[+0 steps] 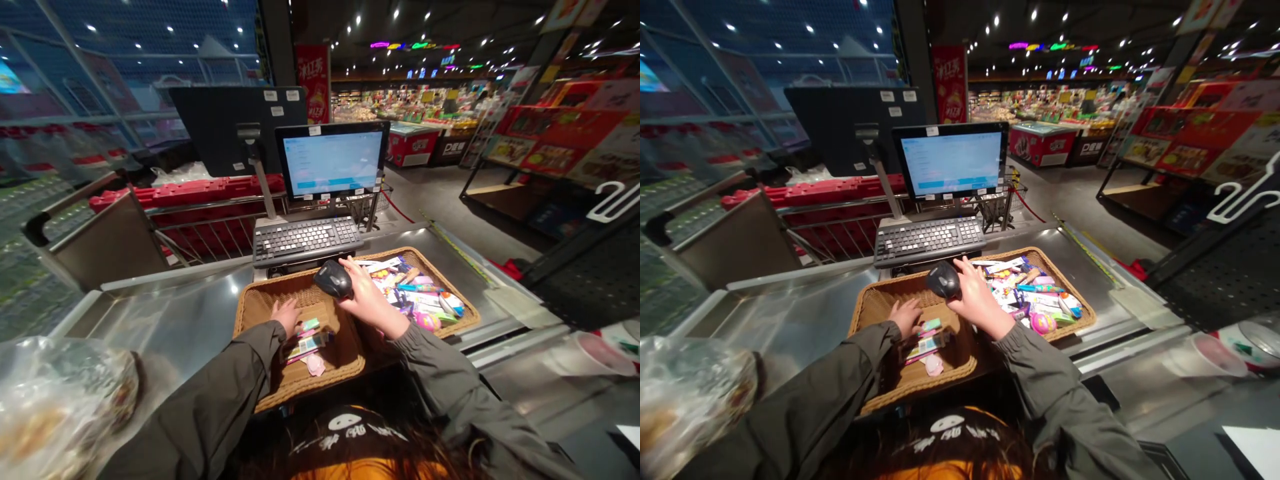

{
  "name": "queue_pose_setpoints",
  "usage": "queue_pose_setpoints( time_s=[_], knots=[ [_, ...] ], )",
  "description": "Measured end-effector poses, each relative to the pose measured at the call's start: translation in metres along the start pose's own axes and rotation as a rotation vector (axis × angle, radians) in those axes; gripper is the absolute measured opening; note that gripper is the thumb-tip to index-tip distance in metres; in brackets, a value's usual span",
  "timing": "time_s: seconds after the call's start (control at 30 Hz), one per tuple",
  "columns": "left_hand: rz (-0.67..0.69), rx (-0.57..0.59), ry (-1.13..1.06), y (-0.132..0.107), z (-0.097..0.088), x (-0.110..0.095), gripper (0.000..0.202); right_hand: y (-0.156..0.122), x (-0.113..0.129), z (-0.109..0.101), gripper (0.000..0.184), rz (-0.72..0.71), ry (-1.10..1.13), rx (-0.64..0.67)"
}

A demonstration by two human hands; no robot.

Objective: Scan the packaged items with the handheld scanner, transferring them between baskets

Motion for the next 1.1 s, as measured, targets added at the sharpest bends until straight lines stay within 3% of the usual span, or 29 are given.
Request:
queue_pose_setpoints(
  time_s=[0.13,0.23,0.33,0.5,0.67,0.83,1.1],
  knots=[
    [0.113,-0.148,-0.031,0.008,-0.047,-0.044,0.037,-0.009,-0.028,-0.036,0.057,0.044,0.004,-0.156],
    [0.292,-0.374,-0.079,0.023,-0.087,-0.088,0.038,-0.013,-0.047,-0.07,0.057,0.086,-0.006,-0.288],
    [0.269,-0.433,-0.025,0.05,-0.106,-0.125,0.042,-0.016,-0.06,-0.097,0.049,0.105,-0.016,-0.368],
    [0.138,-0.332,0.146,0.099,-0.097,-0.158,0.042,-0.023,-0.077,-0.112,0.051,0.098,-0.015,-0.368],
    [0.056,-0.278,0.196,0.125,-0.085,-0.178,0.039,-0.031,-0.09,-0.11,0.055,0.093,0.005,-0.333],
    [-0.008,-0.301,0.207,0.132,-0.081,-0.192,0.034,-0.029,-0.097,-0.113,0.052,0.065,0.028,-0.306],
    [-0.014,-0.364,0.126,0.117,-0.08,-0.184,0.032,-0.027,-0.101,-0.117,0.052,0.047,0.083,-0.316]
  ],
)
Point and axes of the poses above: each hand's wrist, its own y-axis towards the middle knuckle, its own z-axis out of the palm, x = y × z, the point moved 3 cm from there along y, towards the middle knuckle, and after that the axes turned 6 degrees about -z, right-handed, at the moved point
